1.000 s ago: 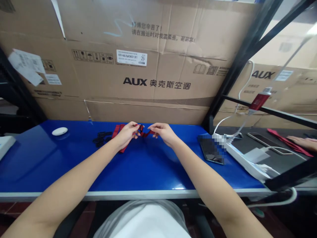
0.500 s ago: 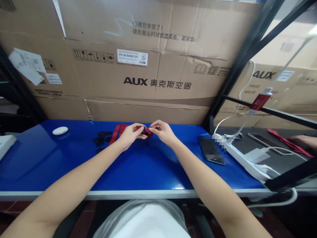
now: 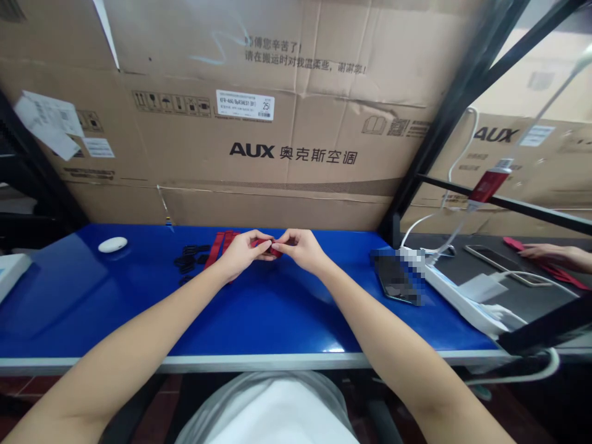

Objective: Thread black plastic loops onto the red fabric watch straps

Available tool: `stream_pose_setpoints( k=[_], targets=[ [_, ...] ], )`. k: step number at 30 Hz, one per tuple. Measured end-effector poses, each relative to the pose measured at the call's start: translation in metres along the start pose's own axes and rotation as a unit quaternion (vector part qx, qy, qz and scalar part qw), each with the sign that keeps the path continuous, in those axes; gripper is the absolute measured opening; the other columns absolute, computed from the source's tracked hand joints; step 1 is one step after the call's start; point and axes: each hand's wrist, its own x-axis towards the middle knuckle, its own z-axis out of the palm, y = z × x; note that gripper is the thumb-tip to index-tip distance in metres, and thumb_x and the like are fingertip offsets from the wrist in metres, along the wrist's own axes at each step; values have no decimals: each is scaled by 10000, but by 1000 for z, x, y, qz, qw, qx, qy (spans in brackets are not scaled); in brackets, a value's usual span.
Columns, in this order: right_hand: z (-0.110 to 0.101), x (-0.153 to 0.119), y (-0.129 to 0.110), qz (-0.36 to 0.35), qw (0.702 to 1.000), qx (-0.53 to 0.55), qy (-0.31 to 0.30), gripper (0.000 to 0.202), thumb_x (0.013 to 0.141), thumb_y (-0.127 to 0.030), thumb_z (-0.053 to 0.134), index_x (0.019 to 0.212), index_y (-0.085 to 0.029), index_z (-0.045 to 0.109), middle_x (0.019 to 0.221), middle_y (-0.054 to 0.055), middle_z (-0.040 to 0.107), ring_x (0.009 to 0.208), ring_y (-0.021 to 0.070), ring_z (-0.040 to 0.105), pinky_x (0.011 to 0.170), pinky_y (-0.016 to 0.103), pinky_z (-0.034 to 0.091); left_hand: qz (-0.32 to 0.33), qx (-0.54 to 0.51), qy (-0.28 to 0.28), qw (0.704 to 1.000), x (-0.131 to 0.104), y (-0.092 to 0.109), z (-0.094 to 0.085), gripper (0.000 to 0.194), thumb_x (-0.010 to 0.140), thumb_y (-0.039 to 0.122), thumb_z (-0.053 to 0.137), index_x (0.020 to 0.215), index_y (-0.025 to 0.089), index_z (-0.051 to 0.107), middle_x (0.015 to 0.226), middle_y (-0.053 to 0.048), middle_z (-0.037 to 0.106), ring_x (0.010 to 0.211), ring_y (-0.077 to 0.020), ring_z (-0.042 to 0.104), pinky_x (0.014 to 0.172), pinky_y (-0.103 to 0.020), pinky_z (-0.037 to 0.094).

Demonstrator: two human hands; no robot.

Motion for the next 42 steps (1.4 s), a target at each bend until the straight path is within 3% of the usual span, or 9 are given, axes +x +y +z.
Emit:
stream_pose_setpoints(
  k=[4, 10, 15, 22, 27, 32, 36, 39, 42],
  targets=[
    [-9, 0, -2, 18, 997, -20, -78, 268, 668, -398, 771, 657, -170, 631, 661, 26, 692, 631, 160, 630, 626, 296, 494, -19, 20, -41, 999, 0, -2, -1, 391, 719, 380, 799, 971, 103, 687, 979, -99, 699, 884, -225, 703, 857, -447, 594],
    [-3, 5, 9, 54, 992, 114, 20, 308, 578, -358, 836, 678, -176, 608, 663, 16, 683, 637, 156, 631, 648, 305, 511, -27, -41, -50, 998, 1, -4, -1, 380, 734, 329, 800, 1018, 108, 680, 1060, -115, 696, 939, -228, 703, 951, -464, 544],
    [-5, 7, 8, 76, 982, 174, -11, 287, 584, -290, 818, 786, -162, 658, 680, 9, 674, 634, 142, 632, 673, 294, 499, -23, -74, -48, 996, 2, -2, -2, 506, 661, 260, 855, 1095, 127, 634, 1143, -125, 689, 968, -246, 709, 1004, -460, 498],
    [1, 3, 8, 112, 976, 187, 2, 336, 576, -262, 799, 780, -183, 544, 647, -21, 619, 581, 129, 596, 603, 280, 474, 5, 34, -58, 998, 1, -2, -2, 521, 650, 313, 847, 1088, 118, 644, 1015, -123, 734, 891, -264, 724, 935, -482, 527],
    [2, 4, 6, 88, 986, 143, 13, 312, 651, -307, 744, 860, -198, 539, 786, -18, 593, 613, 111, 568, 576, 262, 481, 16, 21, -7, 1000, 3, 1, -1, 529, 621, 354, 857, 1027, 125, 609, 991, -114, 728, 830, -249, 726, 808, -436, 587],
    [-3, 1, 0, -40, 999, -21, -8, 431, 632, -235, 766, 1038, -202, 625, 1110, 59, 560, 926, 168, 593, 738, 296, 526, 44, 52, 20, 997, 4, 3, -4, 500, 599, 360, 867, 915, 154, 538, 875, -51, 718, 723, -206, 717, 733, -394, 593],
    [-3, 0, -2, -107, 984, -141, -10, 339, 703, -273, 756, 1021, -181, 680, 1010, 58, 622, 893, 170, 608, 795, 321, 507, 50, 65, 3, 997, 5, 1, -8, 479, 626, 357, 851, 935, 152, 547, 865, -56, 716, 790, -228, 719, 772, -407, 576],
    [-3, -1, -2, -105, 979, -172, -5, 333, 721, -264, 742, 1037, -171, 688, 948, 49, 682, 861, 177, 629, 811, 329, 500, 54, 61, -2, 997, 6, -2, -10, 473, 609, 332, 862, 922, 149, 558, 980, -84, 712, 887, -229, 708, 830, -400, 560],
    [-4, -2, -3, -89, 980, -180, -8, 340, 719, -262, 742, 1043, -168, 696, 967, 54, 714, 861, 188, 649, 816, 329, 502, 49, 51, -5, 997, 7, -4, -12, 468, 607, 325, 864, 900, 154, 541, 955, -77, 715, 856, -209, 707, 828, -387, 557]
  ],
)
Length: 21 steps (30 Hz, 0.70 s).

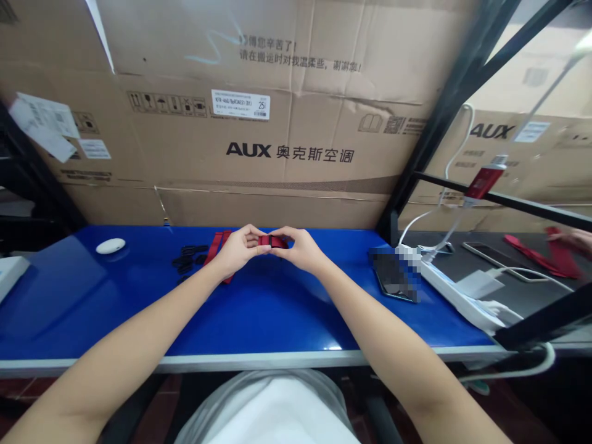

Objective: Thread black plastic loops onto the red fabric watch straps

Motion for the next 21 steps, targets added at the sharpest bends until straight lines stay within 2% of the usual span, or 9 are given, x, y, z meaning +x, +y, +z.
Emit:
stream_pose_setpoints(
  k=[4, 8, 11, 14, 17, 21],
  targets=[
    [-3, 0, 0, 5, 1000, 21, -6, 333, 711, -249, 750, 1031, -162, 708, 963, 55, 732, 869, 188, 671, 835, 319, 505, -10, -13, -9, 1000, 0, -1, -2, 466, 636, 332, 849, 911, 161, 514, 856, -51, 713, 752, -182, 704, 782, -371, 558],
    [-1, -1, 0, -1, 1000, 0, -6, 332, 704, -226, 753, 1026, -157, 713, 954, 60, 726, 869, 188, 667, 831, 314, 498, -23, -33, -27, 999, -2, 0, 1, 423, 688, 344, 815, 925, 155, 521, 869, -54, 706, 773, -188, 704, 762, -357, 554],
    [2, -2, -1, -16, 1000, 3, -22, 338, 733, -270, 741, 1053, -168, 703, 980, 59, 719, 889, 184, 658, 844, 311, 486, -32, -60, -21, 997, -2, 1, 5, 366, 723, 359, 781, 883, 157, 520, 821, -28, 692, 709, -156, 685, 720, -319, 543],
    [2, -3, -3, -30, 999, -5, -36, 320, 776, -327, 714, 1060, -181, 698, 991, 48, 721, 890, 176, 651, 833, 293, 472, -41, -72, -16, 996, -1, 1, 4, 362, 696, 332, 793, 883, 163, 534, 771, 0, 672, 646, -127, 657, 667, -278, 519],
    [-5, -2, 0, -32, 995, -69, -62, 257, 803, -330, 692, 1011, -181, 715, 910, 37, 724, 803, 165, 633, 769, 278, 456, -74, -37, 12, 996, 3, -1, -3, 342, 660, 294, 802, 865, 155, 566, 698, -1, 660, 610, -141, 656, 624, -272, 509],
    [-16, 1, 15, -12, 979, -156, -134, 183, 784, -312, 715, 906, -177, 729, 794, 26, 706, 709, 154, 594, 701, 268, 432, -130, 50, 45, 989, 5, -6, -9, 230, 673, 233, 762, 809, 146, 598, 633, -26, 658, 571, -167, 657, 610, -298, 521]
  ],
)
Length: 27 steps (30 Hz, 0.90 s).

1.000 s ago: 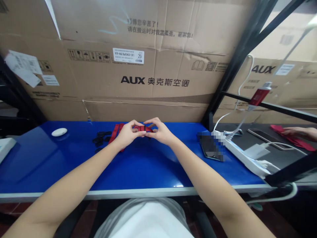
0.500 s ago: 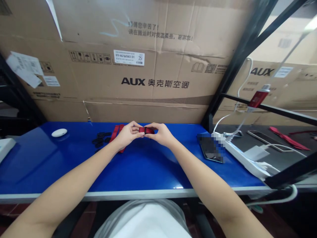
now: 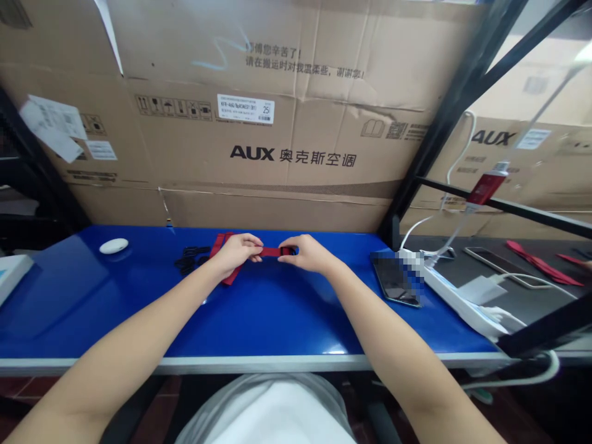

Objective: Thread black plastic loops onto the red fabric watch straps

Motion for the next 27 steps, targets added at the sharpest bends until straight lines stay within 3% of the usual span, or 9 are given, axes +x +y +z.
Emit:
stream_pose_setpoints(
  k=[3, 6, 9, 12, 15, 18, 20, 23, 27],
  targets=[
    [3, 1, 14, 5, 999, -22, -34, 218, 745, -251, 751, 954, -193, 723, 872, 32, 707, 763, 161, 605, 724, 267, 439, 15, 104, -34, 994, -4, -3, 3, 145, 708, 244, 719, 794, 147, 652, 677, -45, 684, 624, -183, 669, 650, -317, 536],
    [9, 1, 26, 14, 999, -35, -33, 325, 727, -176, 760, 1046, -212, 708, 1011, 50, 697, 919, 187, 618, 833, 291, 449, 62, 239, -91, 965, -11, -4, 8, 180, 734, 293, 698, 861, 167, 720, 763, -47, 721, 716, -194, 674, 692, -301, 521],
    [15, 2, 34, 32, 998, -39, -30, 329, 747, -151, 741, 1065, -222, 699, 1057, 52, 689, 983, 188, 618, 881, 301, 453, 90, 321, -113, 936, -18, -3, 12, 240, 755, 340, 682, 920, 175, 741, 815, -49, 725, 756, -199, 662, 689, -286, 499],
    [21, 3, 34, 91, 994, -60, 2, 313, 753, -218, 754, 1057, -208, 681, 1061, 65, 681, 976, 194, 624, 872, 305, 466, 117, 354, -142, 917, -21, -3, 16, 259, 783, 371, 661, 935, 183, 753, 875, -62, 698, 766, -199, 646, 702, -296, 496],
    [23, 4, 29, 158, 981, -105, 27, 298, 754, -325, 755, 997, -174, 671, 1028, 92, 669, 943, 214, 621, 831, 321, 477, 178, 364, -161, 900, -21, -7, 20, 269, 825, 392, 626, 995, 228, 754, 971, -73, 659, 858, -217, 633, 812, -335, 499],
    [21, 2, 26, 170, 979, -112, 22, 241, 767, -331, 734, 940, -173, 675, 1027, 87, 656, 951, 213, 612, 834, 317, 473, 235, 381, -139, 883, -20, -16, 22, 291, 880, 374, 554, 1080, 243, 719, 1115, -92, 613, 1081, -259, 581, 1002, -393, 431],
    [18, 1, 26, 172, 979, -105, 7, 190, 776, -271, 718, 937, -177, 681, 1042, 84, 656, 965, 210, 612, 855, 315, 468, 233, 404, -101, 879, -17, -23, 21, 331, 909, 317, 482, 1161, 200, 663, 1205, -124, 579, 1197, -286, 523, 1073, -433, 372],
    [16, 1, 22, 126, 988, -84, -21, 257, 811, -192, 653, 1067, -191, 675, 1095, 85, 657, 997, 209, 612, 893, 322, 459, 178, 442, -40, 878, -11, -35, 15, 444, 895, 222, 428, 1315, 111, 519, 1316, -195, 520, 1302, -331, 440, 1102, -480, 327],
    [22, 4, 1, 39, 988, -114, -93, 371, 857, -264, 613, 1224, -212, 639, 1200, 110, 621, 1090, 252, 571, 959, 362, 427, 98, 501, -8, 860, -3, -42, 3, 528, 884, 232, 409, 1379, 49, 428, 1369, -252, 470, 1327, -382, 403, 1095, -509, 303]
  ],
)
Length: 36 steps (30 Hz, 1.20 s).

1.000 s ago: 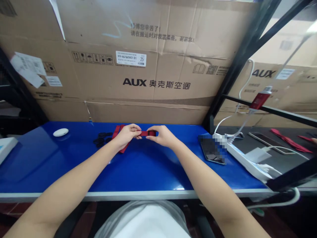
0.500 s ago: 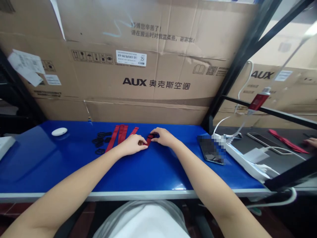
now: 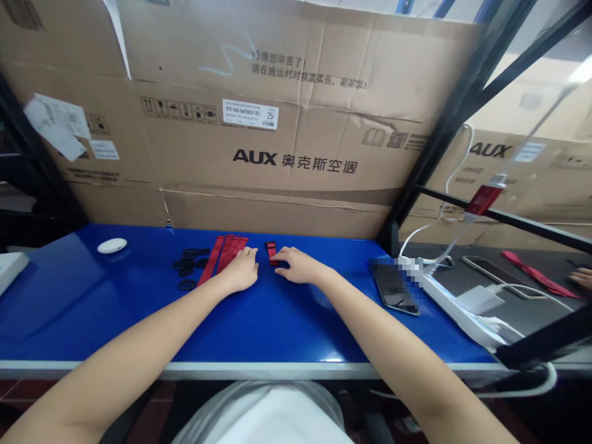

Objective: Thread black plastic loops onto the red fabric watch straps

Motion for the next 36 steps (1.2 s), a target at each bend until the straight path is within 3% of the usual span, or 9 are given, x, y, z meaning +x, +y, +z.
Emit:
stream_pose_setpoints(
  k=[3, 6, 9, 13, 16, 21, 32, 36],
  targets=[
    [3, -3, -18, 20, 997, -70, -14, 389, 903, -327, 541, 1244, -162, 630, 1219, 169, 590, 1110, 306, 547, 952, 416, 420, -36, 59, -10, 998, 2, -6, -3, 527, 902, 289, 375, 1325, -11, 469, 1334, -294, 476, 1289, -417, 428, 1056, -511, 330],
    [5, -13, -21, 7, 997, -80, -15, 458, 922, -406, 505, 1253, -107, 606, 1231, 210, 571, 1128, 326, 537, 964, 437, 413, -42, 85, -5, 996, 2, -6, -3, 538, 917, 316, 354, 1291, -44, 494, 1361, -327, 450, 1319, -432, 393, 1058, -514, 323],
    [9, -26, -7, -3, 999, -47, 8, 583, 928, -494, 467, 1351, -95, 509, 1330, 218, 525, 1232, 322, 490, 1042, 443, 367, -24, 70, 7, 997, -1, 0, 0, 535, 925, 342, 373, 1319, 1, 492, 1420, -299, 434, 1363, -402, 365, 1097, -506, 286],
    [18, -34, 19, 52, 998, -14, 23, 716, 941, -583, 363, 1472, -103, 361, 1528, 197, 341, 1418, 321, 308, 1155, 465, 233, 43, 25, -9, 999, -5, 17, 3, 599, 939, 399, 379, 1442, 73, 390, 1509, -221, 371, 1407, -336, 336, 1142, -453, 251],
    [22, -34, 31, 84, 996, -1, 12, 699, 963, -570, 291, 1479, -105, 363, 1562, 171, 291, 1458, 302, 239, 1181, 450, 189, 87, 0, -36, 996, -5, 26, 4, 569, 954, 430, 350, 1445, 153, 425, 1531, -164, 363, 1413, -325, 331, 1151, -474, 230],
    [24, -30, 34, 110, 994, -4, 12, 607, 981, -456, 303, 1485, -122, 361, 1577, 143, 262, 1474, 286, 202, 1191, 449, 167, 94, -23, -52, 994, -3, 27, 6, 519, 950, 453, 382, 1399, 220, 500, 1518, -133, 396, 1420, -319, 323, 1160, -515, 192],
    [24, -25, 33, 121, 993, -10, 11, 697, 955, -575, 307, 1506, -150, 324, 1595, 119, 218, 1483, 287, 165, 1198, 440, 125, 53, 2, -46, 998, -4, 35, 6, 605, 930, 524, 390, 1402, 156, 477, 1517, -176, 379, 1421, -346, 304, 1155, -502, 203],
    [25, -18, 35, 128, 992, -7, 6, 720, 946, -607, 299, 1511, -161, 315, 1597, 110, 214, 1486, 280, 157, 1199, 440, 120, 69, -7, -19, 997, -1, 34, 5, 585, 916, 507, 421, 1392, 172, 479, 1454, -169, 466, 1357, -339, 403, 1114, -482, 283]
  ],
)
